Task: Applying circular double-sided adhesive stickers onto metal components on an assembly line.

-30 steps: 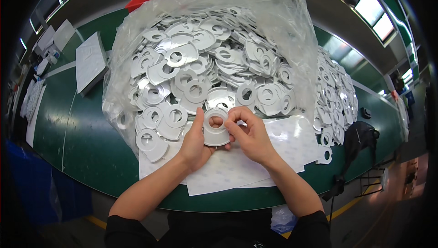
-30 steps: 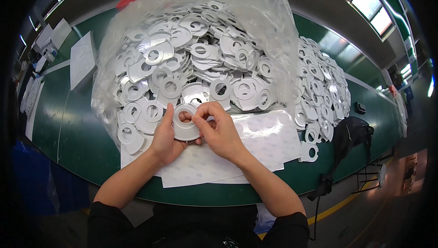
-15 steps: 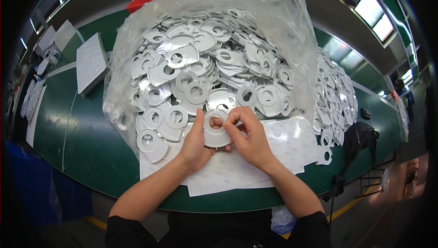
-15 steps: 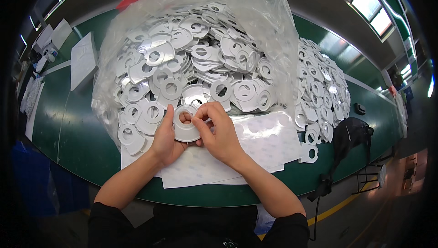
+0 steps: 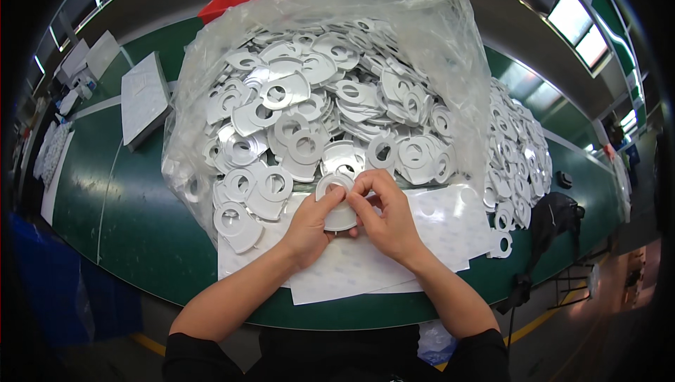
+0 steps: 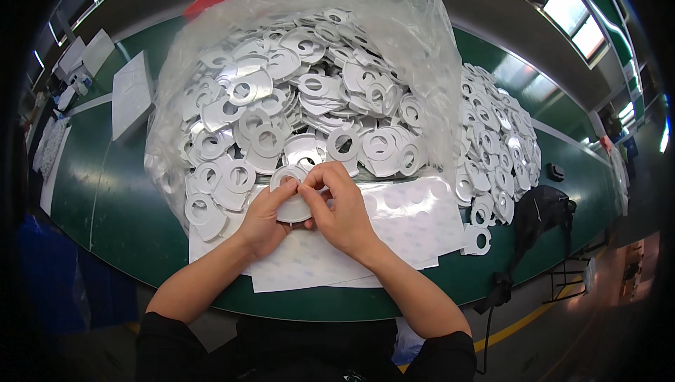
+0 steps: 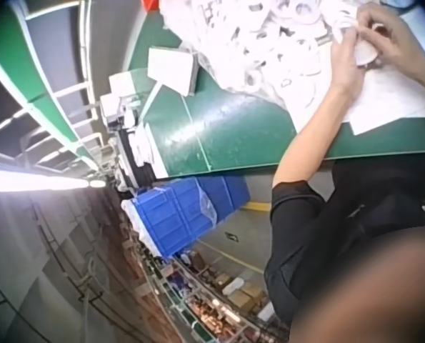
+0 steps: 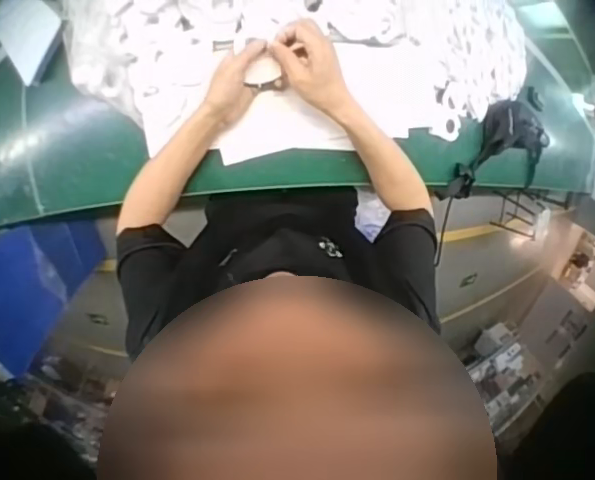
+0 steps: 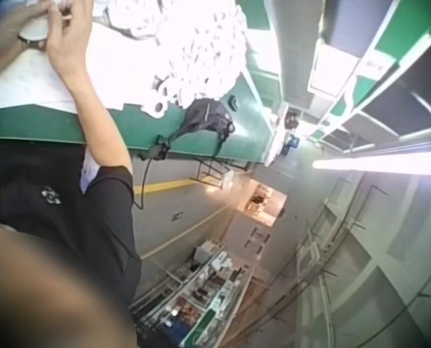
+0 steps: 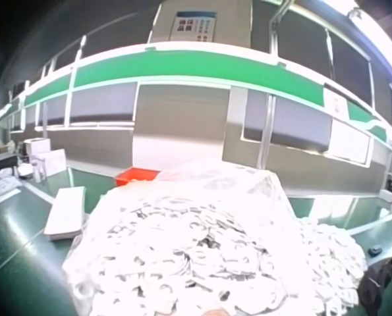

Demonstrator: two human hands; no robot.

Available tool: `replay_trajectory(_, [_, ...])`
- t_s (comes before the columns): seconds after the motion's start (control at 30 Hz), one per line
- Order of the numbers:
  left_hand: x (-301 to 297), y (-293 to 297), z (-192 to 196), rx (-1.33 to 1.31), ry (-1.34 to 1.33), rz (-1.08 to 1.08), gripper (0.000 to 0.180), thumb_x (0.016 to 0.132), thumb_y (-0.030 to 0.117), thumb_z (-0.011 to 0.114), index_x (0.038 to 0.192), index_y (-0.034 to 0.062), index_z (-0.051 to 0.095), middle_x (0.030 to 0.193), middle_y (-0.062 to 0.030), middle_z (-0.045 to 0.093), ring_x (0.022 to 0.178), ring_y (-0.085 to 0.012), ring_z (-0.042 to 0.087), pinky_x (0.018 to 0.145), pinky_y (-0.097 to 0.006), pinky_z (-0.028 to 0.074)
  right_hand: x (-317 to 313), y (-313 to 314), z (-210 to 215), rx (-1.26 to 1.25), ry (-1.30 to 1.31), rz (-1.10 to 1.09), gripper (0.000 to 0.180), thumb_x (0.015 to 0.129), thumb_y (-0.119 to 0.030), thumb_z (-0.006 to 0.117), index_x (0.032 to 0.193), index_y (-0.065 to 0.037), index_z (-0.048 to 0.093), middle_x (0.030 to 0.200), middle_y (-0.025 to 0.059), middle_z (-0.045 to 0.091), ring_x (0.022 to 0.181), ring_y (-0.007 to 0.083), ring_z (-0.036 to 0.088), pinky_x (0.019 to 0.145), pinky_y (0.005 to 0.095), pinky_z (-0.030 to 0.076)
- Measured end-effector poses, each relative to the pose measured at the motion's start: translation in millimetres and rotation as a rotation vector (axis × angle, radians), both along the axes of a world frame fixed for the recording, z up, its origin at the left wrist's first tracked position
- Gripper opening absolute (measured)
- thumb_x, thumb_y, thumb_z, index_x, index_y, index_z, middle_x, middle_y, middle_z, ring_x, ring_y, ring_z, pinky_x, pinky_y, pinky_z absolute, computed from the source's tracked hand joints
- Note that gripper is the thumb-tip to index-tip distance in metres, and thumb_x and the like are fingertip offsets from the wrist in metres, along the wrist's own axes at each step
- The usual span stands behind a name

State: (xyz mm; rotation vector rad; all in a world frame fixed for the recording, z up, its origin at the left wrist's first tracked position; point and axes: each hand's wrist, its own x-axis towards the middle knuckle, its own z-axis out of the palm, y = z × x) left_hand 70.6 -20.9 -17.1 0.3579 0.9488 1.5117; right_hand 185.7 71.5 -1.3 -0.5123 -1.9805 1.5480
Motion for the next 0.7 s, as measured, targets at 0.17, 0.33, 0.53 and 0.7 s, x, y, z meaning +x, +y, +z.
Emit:
replay_trajectory(0.17, [1,-1,-2,0.006,-0.03,0.027,0.027,0.094,0.028,0.044,0.105,0.0049,0.052,0.093,-0.0078,0.059,0.078,-0.0172,0.06,0.065,-0.031,0.051,0,-1,0,-0.01,0.006,-0.004,0.006,0.085,-0.001,0.057,0.086,0.002,0.052,0.097,0.0076,0.046,0.07,0.0111,0.054,0.046,0.0198,0.049])
replay_trajectory(0.33, [2,-1,-2,0.037,-0.026,0.054,0.027,0.093,0.023,0.04,0.106,0.0012,0.051,0.093,-0.0102,0.059,0.079,-0.0184,0.06,0.065,-0.032,0.051,-5,-5,-8,-0.045,0.085,-0.094,0.011,0.085,-0.002,0.059,0.093,0.002,0.054,0.095,0.0071,0.051,0.069,0.0098,0.055,0.047,0.0197,0.049])
replay_trajectory(0.53, [1,-1,-2,0.091,-0.044,-0.001,0.029,0.094,0.023,0.038,0.11,0.0013,0.05,0.096,-0.0104,0.058,0.081,-0.0175,0.059,0.068,-0.032,0.05,0,0,-1,-0.287,0.058,-0.118,0.022,0.084,-0.005,0.059,0.104,0.004,0.059,0.089,0.0075,0.056,0.058,0.0086,0.055,0.046,0.0206,0.048])
replay_trajectory(0.7, [3,0,-2,0.074,0.044,-0.068,0.033,0.096,0.028,0.037,0.113,0.0028,0.048,0.099,-0.0096,0.057,0.084,-0.0168,0.058,0.072,-0.032,0.049,3,4,2,-0.332,-0.02,-0.122,0.019,0.084,-0.008,0.058,0.097,0.005,0.062,0.077,0.0065,0.058,0.052,0.0086,0.056,0.043,0.0214,0.047])
